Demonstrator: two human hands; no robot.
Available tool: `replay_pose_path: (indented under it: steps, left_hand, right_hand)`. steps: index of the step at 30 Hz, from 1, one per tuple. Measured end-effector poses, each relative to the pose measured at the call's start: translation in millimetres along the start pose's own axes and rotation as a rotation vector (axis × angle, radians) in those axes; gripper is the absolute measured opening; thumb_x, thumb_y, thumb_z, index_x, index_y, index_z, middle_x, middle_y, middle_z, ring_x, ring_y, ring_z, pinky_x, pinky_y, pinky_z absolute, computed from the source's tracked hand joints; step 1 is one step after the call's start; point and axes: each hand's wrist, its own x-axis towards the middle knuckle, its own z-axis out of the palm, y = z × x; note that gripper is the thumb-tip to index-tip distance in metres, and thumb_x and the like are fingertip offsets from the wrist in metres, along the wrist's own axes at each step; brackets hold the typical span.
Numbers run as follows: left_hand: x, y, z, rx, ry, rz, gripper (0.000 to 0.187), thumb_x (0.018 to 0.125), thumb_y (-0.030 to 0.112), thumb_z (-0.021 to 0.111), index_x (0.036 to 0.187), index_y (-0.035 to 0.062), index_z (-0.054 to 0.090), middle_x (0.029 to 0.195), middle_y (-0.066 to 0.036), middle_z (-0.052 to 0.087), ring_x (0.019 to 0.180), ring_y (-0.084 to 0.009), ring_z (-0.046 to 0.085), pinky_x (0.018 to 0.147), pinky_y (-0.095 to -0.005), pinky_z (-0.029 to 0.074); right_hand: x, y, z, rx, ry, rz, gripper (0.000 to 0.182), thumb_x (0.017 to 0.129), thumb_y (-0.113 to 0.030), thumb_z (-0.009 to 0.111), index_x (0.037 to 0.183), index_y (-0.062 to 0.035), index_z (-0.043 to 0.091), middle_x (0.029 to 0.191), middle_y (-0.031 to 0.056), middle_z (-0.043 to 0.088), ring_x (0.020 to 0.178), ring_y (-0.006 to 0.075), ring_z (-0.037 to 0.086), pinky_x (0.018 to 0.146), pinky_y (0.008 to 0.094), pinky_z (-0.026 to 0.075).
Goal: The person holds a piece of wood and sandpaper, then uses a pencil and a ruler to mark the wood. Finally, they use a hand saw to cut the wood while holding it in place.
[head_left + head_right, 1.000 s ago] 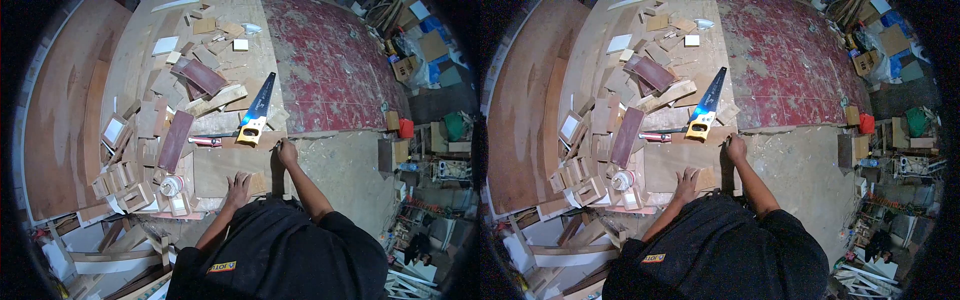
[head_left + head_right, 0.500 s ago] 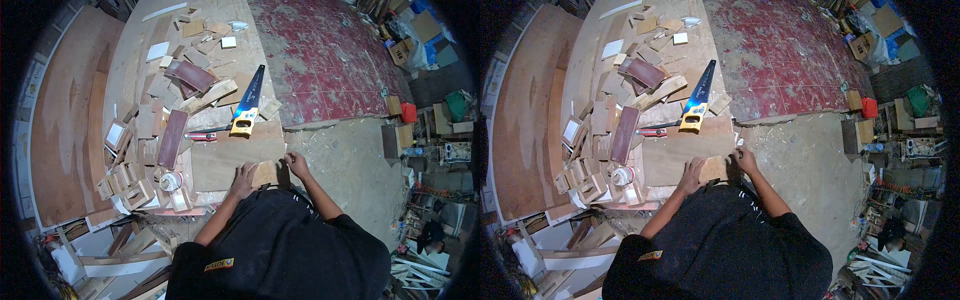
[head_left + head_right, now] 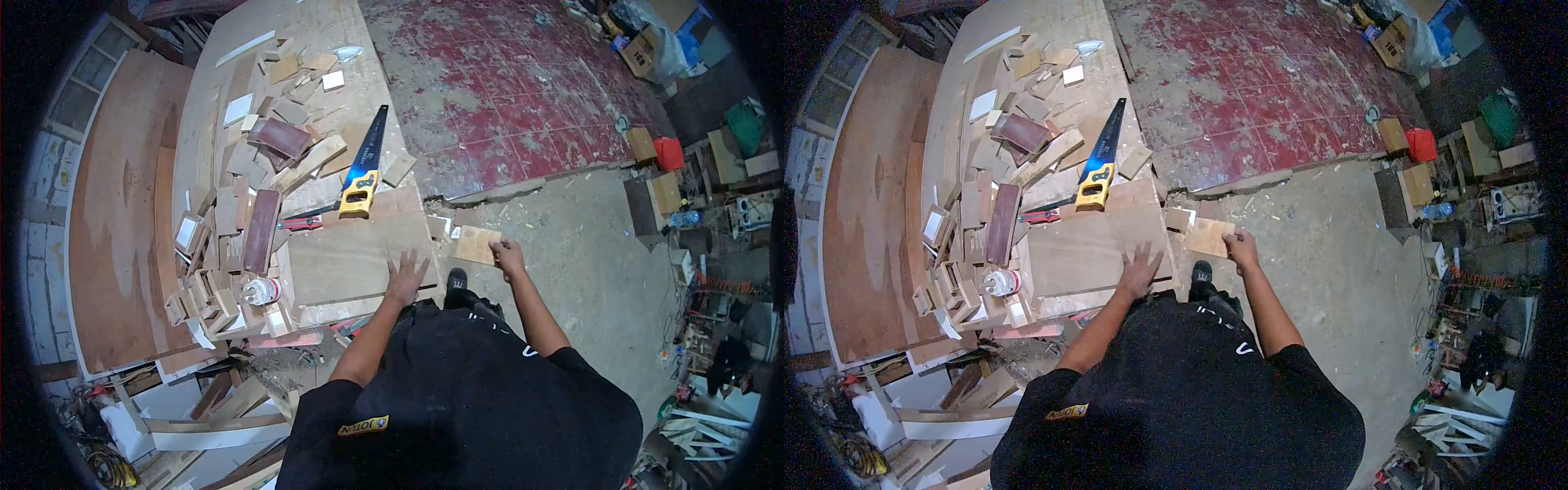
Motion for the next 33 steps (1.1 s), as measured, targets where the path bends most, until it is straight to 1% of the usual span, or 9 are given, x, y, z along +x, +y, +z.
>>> replay_pose_path:
  steps: [3, 7, 14, 16, 21, 24, 25, 28, 33]
  left_hand:
    - [-4, 3, -36, -0.129, -0.028, -0.083, 0.078, 0.081, 0.012, 0.061, 0.151, 0.0175, 0.027, 0.157, -0.019, 0.017, 0.142, -0.0461, 0.02, 0.108, -0.0691, 0.022]
    - [-2, -2, -38, -0.101, -0.04, -0.041, 0.078, 0.081, 0.012, 0.064, 0.149, 0.0154, 0.028, 0.152, -0.018, 0.031, 0.135, -0.048, 0.035, 0.103, -0.0693, 0.031]
    - [-17, -6, -82, -0.171, 0.347, -0.112, 0.075, 0.085, 0.013, 0.06, 0.151, 0.0106, 0.024, 0.153, -0.018, 0.031, 0.134, -0.0421, 0.039, 0.105, -0.0676, 0.029]
    - [-16, -10, -89, -0.121, 0.317, -0.132, 0.072, 0.084, 0.01, 0.058, 0.15, 0.0081, 0.026, 0.153, -0.017, 0.033, 0.134, -0.0409, 0.039, 0.105, -0.0681, 0.028]
    - [-21, -19, -101, 0.039, 0.226, -0.096, 0.066, 0.081, 0.004, 0.055, 0.144, 0.007, 0.037, 0.151, -0.016, 0.036, 0.136, -0.0404, 0.037, 0.106, -0.0676, 0.027]
    - [-25, -24, -111, 0.009, 0.294, -0.098, 0.066, 0.079, 0.001, 0.055, 0.143, 0.0068, 0.039, 0.15, -0.016, 0.038, 0.137, -0.0402, 0.036, 0.107, -0.0668, 0.026]
    - [-26, -26, -114, 0.021, 0.295, -0.092, 0.066, 0.079, 0.001, 0.055, 0.143, 0.0068, 0.039, 0.15, -0.016, 0.038, 0.137, -0.0402, 0.036, 0.107, -0.0668, 0.026]
    - [-36, -25, -127, -0.068, 0.356, -0.126, 0.066, 0.079, -0.004, 0.051, 0.143, 0.0085, 0.039, 0.152, -0.014, 0.035, 0.139, -0.0388, 0.033, 0.112, -0.0622, 0.022]
    - [-41, -24, -103, 0.021, 0.389, -0.105, 0.069, 0.08, -0.002, 0.051, 0.146, 0.0059, 0.033, 0.154, -0.015, 0.03, 0.14, -0.0375, 0.03, 0.112, -0.0613, 0.023]
  right_hand:
    - [2, 12, -34, 0.004, 0.057, -0.006, 0.021, 0.089, -0.02, 0.066, 0.103, -0.0048, 0.063, 0.081, 0.0032, 0.064, 0.065, 0.0137, 0.06, 0.055, 0.0284, 0.049]
    - [2, 23, -53, -0.076, 0.046, 0.057, 0.027, 0.088, -0.02, 0.067, 0.11, -0.0039, 0.063, 0.09, 0.0065, 0.067, 0.075, 0.0161, 0.065, 0.062, 0.0315, 0.053]
    - [14, 47, -25, 0.023, -0.055, 0.02, 0.027, 0.088, -0.019, 0.067, 0.11, -0.0023, 0.062, 0.089, 0.0073, 0.067, 0.072, 0.0162, 0.065, 0.061, 0.0307, 0.053]
    - [23, 54, -10, -0.094, -0.111, 0.032, 0.039, 0.084, -0.02, 0.073, 0.113, 0.002, 0.061, 0.082, 0.0082, 0.067, 0.069, 0.0155, 0.063, 0.061, 0.0304, 0.051]
    - [35, 51, 30, -0.085, -0.242, -0.038, 0.026, 0.082, -0.017, 0.073, 0.1, 0.0003, 0.067, 0.081, 0.0066, 0.068, 0.067, 0.015, 0.062, 0.063, 0.0311, 0.05]
    - [32, 46, 52, -0.128, -0.278, -0.071, 0.027, 0.084, -0.012, 0.069, 0.107, -0.0005, 0.063, 0.086, 0.0089, 0.066, 0.071, 0.016, 0.064, 0.059, 0.033, 0.053]
    - [31, 43, 58, -0.279, -0.257, -0.171, 0.028, 0.083, -0.013, 0.071, 0.107, 0.0004, 0.063, 0.086, 0.01, 0.067, 0.071, 0.0166, 0.065, 0.06, 0.0336, 0.055]
    - [37, 43, 78, -0.33, -0.389, -0.093, 0.028, 0.084, -0.015, 0.071, 0.106, 0.0013, 0.064, 0.086, 0.0109, 0.068, 0.07, 0.0173, 0.066, 0.06, 0.0333, 0.055]
    - [73, 82, 122, -0.272, -0.421, -0.172, 0.024, 0.083, -0.008, 0.071, 0.104, 0.0019, 0.063, 0.081, 0.0102, 0.068, 0.069, 0.0196, 0.068, 0.059, 0.0343, 0.056]
